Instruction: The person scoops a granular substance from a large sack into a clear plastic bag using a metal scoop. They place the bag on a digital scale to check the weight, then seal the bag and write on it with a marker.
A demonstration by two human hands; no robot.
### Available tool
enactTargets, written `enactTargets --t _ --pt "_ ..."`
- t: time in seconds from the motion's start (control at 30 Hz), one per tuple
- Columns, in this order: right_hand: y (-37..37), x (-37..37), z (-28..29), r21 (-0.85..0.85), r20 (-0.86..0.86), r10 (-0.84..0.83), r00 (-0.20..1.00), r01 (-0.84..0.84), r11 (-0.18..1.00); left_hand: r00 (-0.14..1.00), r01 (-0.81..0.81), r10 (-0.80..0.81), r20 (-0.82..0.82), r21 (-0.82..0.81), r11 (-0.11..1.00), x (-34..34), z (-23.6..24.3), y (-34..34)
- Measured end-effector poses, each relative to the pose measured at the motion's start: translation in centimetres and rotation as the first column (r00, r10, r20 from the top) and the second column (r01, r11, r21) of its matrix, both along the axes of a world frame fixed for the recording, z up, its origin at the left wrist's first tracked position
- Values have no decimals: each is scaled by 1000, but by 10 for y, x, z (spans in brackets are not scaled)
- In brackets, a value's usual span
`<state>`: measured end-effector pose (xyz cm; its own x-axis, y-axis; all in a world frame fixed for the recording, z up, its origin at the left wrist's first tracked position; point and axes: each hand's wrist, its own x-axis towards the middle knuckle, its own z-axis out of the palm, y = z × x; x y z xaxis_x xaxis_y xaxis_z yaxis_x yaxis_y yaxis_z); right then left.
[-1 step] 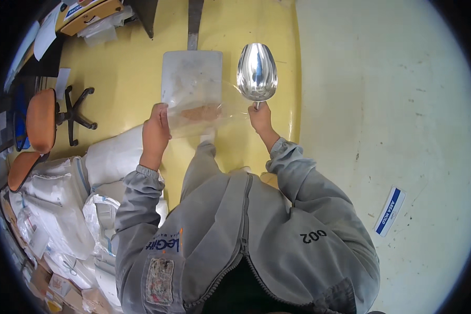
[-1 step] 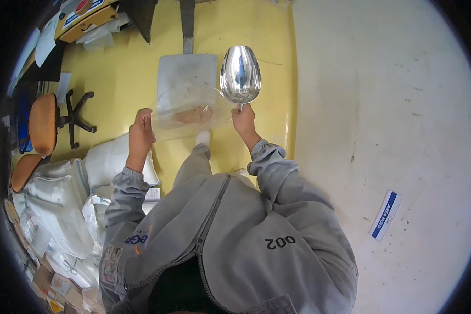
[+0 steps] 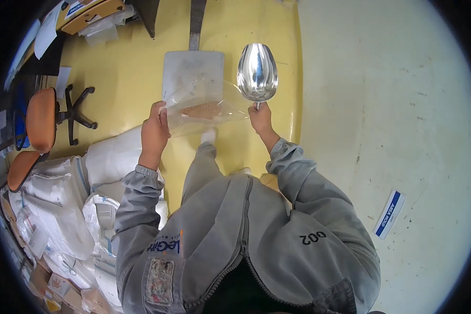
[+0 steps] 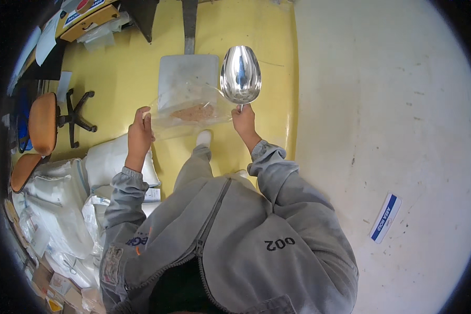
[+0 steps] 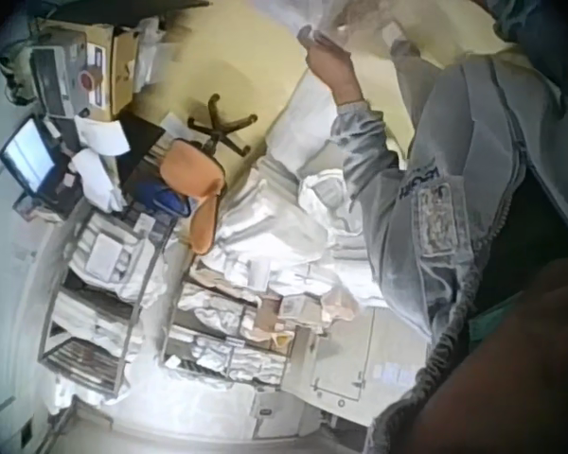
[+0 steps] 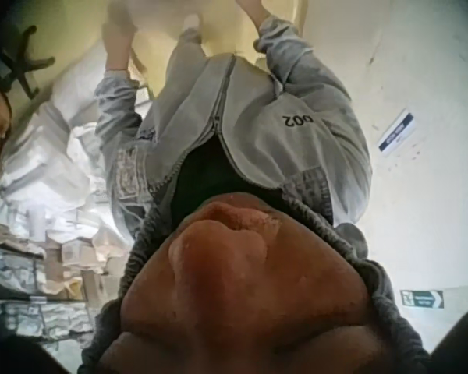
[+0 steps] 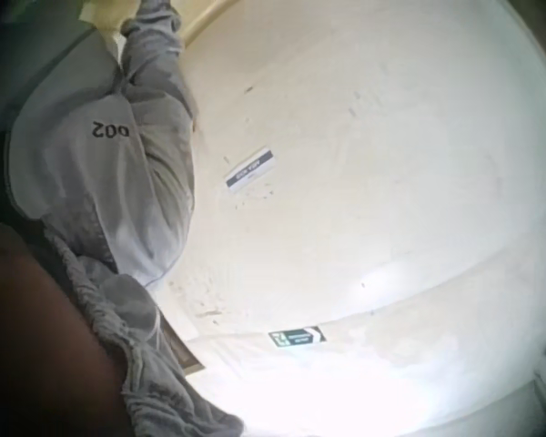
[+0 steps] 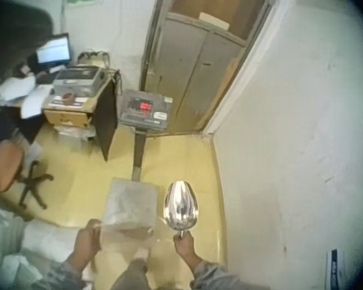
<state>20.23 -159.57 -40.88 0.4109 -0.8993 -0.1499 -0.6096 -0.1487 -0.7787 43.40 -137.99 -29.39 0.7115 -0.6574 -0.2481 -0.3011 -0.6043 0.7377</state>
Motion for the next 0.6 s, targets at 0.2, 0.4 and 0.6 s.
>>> enactTargets --t 0.2,0.4,0.6 --pt "-12 63 -58 45 -180 99 979 -93 995 993 34 -70 95 339 940 72 -127 3" --pt "-33 93 -94 77 -316 192 929 -176 981 832 4 -283 477 505 863 95 -207 -15" --pt "-53 108 -89 57 -324 213 922 -206 977 919 139 -304 252 513 847 109 -254 -87"
